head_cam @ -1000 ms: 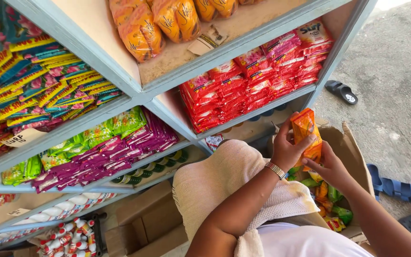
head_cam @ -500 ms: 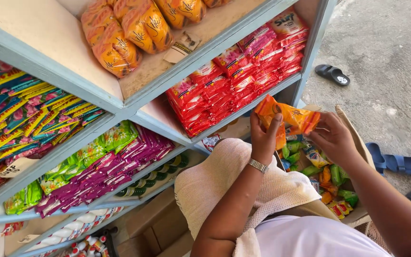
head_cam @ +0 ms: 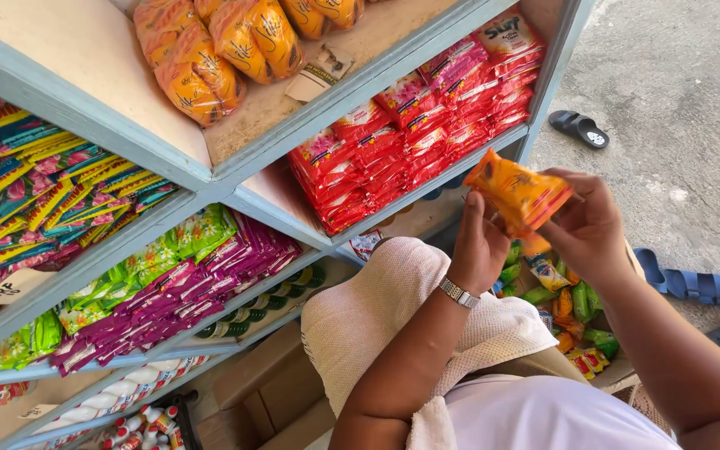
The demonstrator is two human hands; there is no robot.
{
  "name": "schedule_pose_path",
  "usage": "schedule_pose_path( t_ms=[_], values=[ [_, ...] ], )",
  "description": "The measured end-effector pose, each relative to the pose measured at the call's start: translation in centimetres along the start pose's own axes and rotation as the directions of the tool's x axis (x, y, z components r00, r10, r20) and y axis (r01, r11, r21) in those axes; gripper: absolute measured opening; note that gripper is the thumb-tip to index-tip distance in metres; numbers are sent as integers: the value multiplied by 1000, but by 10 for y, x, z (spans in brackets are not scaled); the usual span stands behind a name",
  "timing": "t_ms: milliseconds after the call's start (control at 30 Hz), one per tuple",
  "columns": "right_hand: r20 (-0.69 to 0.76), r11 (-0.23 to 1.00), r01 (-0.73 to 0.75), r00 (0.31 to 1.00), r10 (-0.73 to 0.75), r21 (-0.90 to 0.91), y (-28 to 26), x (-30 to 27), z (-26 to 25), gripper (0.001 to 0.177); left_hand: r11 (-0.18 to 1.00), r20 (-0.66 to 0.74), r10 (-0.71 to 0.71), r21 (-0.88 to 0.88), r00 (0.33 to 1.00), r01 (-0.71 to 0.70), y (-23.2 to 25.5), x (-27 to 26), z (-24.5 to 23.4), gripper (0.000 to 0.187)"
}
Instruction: The person sits on the floor and restocks a light blue metal shelf with packaged snacks. They take orange and red snack packets from a cardboard box on the floor and place them onto the shelf, arranging them in neat rows.
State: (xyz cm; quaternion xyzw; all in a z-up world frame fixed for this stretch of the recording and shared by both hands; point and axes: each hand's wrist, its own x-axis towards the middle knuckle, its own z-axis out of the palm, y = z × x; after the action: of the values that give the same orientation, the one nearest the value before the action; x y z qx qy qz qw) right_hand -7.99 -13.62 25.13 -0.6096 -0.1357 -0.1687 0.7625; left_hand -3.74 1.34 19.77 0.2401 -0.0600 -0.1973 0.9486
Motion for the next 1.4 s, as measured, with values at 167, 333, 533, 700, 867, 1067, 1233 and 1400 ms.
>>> schedule_pose_path(
  t_ms=[167, 333, 533, 700, 867, 1067, 1233, 1400],
  values=[
    [255, 587, 322, 947, -196, -743, -21, 2, 19, 53, 996, -47, -66, 61, 997, 69, 15, -8, 26, 51],
    [250, 706, 220, 966, -62, -674, -17, -5, 12, 66, 994, -20, -94, -54, 995, 93, 27, -11, 20, 47],
    [212, 812, -71, 949, 234, -579, 10, -18, -18, 69, 967, 31, -99, -232, 995, 104, 73, -13, 38, 58],
    [213, 901, -374, 883, 418, -219, 13, -22, -21, 57, 986, 101, 3, -167, 995, 14, 89, -16, 38, 63],
    [182, 916, -352, 905, 385, -190, -5, -25, -11, 65, 995, -24, 101, -3, 995, -101, 87, -18, 27, 63],
    [253, 938, -250, 917, 309, -238, -14, -36, 3, 49, 994, 14, 106, 7, 994, -106, 94, -25, 39, 68],
    [344, 849, -46, 901, 262, -526, -54, -20, 30, 57, 993, 102, 116, -19, 988, -115, 88, -27, 33, 72],
    [415, 621, 255, 901, 125, -742, -47, -15, 33, 46, 994, 200, 106, 0, 974, -108, 92, -38, 50, 81]
  ],
)
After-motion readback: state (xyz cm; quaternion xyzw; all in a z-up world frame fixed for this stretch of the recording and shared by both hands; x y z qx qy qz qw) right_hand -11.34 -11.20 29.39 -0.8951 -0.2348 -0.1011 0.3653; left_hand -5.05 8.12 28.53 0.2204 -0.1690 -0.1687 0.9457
